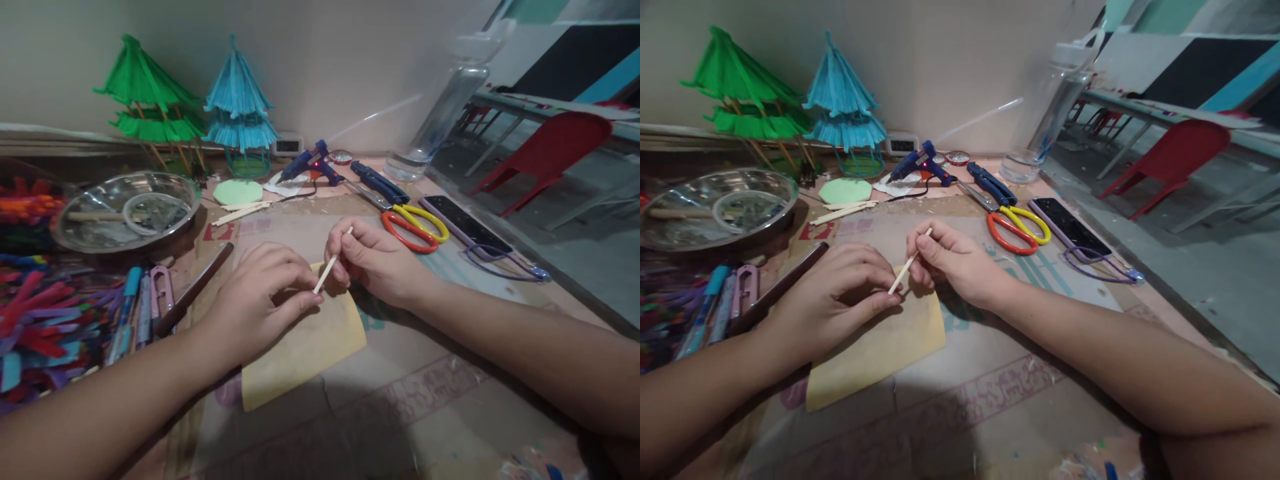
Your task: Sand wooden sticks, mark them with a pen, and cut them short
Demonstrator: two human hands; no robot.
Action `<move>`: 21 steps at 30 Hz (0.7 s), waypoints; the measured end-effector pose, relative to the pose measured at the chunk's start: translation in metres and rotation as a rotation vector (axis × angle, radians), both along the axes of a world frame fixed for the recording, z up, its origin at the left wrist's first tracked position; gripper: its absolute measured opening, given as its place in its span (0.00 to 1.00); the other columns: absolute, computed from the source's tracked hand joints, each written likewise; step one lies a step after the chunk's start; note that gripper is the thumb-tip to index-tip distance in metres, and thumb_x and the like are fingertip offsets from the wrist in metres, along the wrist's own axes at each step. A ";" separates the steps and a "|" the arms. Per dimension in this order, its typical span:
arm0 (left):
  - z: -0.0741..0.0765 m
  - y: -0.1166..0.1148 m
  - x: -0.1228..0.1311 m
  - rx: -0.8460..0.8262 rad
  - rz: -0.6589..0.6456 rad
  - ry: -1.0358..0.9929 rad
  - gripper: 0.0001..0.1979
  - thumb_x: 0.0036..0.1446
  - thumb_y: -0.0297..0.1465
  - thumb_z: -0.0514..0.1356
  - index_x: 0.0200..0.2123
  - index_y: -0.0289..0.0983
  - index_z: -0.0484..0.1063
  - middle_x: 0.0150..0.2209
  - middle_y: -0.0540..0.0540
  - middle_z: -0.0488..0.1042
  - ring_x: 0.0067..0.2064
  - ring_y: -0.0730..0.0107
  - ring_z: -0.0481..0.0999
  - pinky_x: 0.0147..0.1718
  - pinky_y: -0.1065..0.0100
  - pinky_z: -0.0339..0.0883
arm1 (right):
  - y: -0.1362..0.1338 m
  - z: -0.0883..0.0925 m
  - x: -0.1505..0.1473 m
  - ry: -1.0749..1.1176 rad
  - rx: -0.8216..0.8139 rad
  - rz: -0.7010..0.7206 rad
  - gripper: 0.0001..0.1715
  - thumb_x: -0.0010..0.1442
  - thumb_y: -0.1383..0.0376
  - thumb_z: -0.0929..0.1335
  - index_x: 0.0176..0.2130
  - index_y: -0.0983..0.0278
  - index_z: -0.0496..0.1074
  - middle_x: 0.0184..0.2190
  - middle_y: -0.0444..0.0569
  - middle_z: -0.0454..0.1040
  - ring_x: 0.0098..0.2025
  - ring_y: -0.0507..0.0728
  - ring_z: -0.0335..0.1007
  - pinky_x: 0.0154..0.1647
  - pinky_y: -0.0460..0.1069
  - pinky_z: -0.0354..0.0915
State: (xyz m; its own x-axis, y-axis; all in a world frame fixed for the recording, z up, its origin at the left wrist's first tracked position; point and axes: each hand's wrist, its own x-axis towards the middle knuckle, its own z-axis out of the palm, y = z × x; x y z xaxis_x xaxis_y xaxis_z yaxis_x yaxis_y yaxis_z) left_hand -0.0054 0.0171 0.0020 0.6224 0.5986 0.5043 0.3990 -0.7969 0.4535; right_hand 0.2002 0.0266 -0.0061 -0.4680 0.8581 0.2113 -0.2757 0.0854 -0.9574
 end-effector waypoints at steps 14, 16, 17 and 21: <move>0.000 -0.002 0.002 0.067 -0.027 0.105 0.07 0.62 0.34 0.60 0.34 0.38 0.74 0.35 0.49 0.77 0.41 0.66 0.73 0.44 0.62 0.62 | -0.012 0.009 -0.004 -0.158 0.100 -0.021 0.21 0.62 0.48 0.67 0.33 0.63 0.67 0.23 0.40 0.67 0.25 0.48 0.62 0.27 0.45 0.60; 0.000 -0.002 0.002 0.059 -0.024 0.116 0.05 0.61 0.31 0.60 0.34 0.38 0.75 0.36 0.49 0.77 0.42 0.66 0.73 0.46 0.61 0.62 | -0.011 0.007 -0.002 -0.143 0.169 -0.070 0.21 0.64 0.48 0.66 0.31 0.62 0.66 0.23 0.40 0.65 0.25 0.48 0.60 0.27 0.45 0.60; 0.000 -0.002 0.003 0.058 -0.022 0.119 0.04 0.60 0.30 0.61 0.34 0.37 0.75 0.36 0.48 0.77 0.43 0.65 0.73 0.46 0.61 0.62 | -0.010 0.007 -0.001 -0.140 0.211 -0.101 0.21 0.65 0.49 0.65 0.31 0.62 0.66 0.24 0.40 0.64 0.25 0.48 0.60 0.28 0.45 0.59; -0.001 -0.001 0.003 0.066 -0.028 0.105 0.04 0.61 0.29 0.61 0.35 0.37 0.76 0.36 0.48 0.78 0.43 0.66 0.73 0.47 0.61 0.62 | -0.008 0.006 0.001 -0.188 0.340 -0.188 0.20 0.66 0.50 0.63 0.31 0.62 0.64 0.26 0.40 0.62 0.26 0.48 0.58 0.28 0.45 0.58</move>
State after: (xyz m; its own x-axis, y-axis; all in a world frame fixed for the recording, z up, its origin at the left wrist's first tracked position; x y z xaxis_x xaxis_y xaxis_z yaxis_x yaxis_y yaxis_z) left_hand -0.0026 0.0159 0.0013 0.6898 0.5478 0.4735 0.4186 -0.8353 0.3565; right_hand 0.2008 0.0182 0.0000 -0.3677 0.8282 0.4229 -0.0484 0.4371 -0.8981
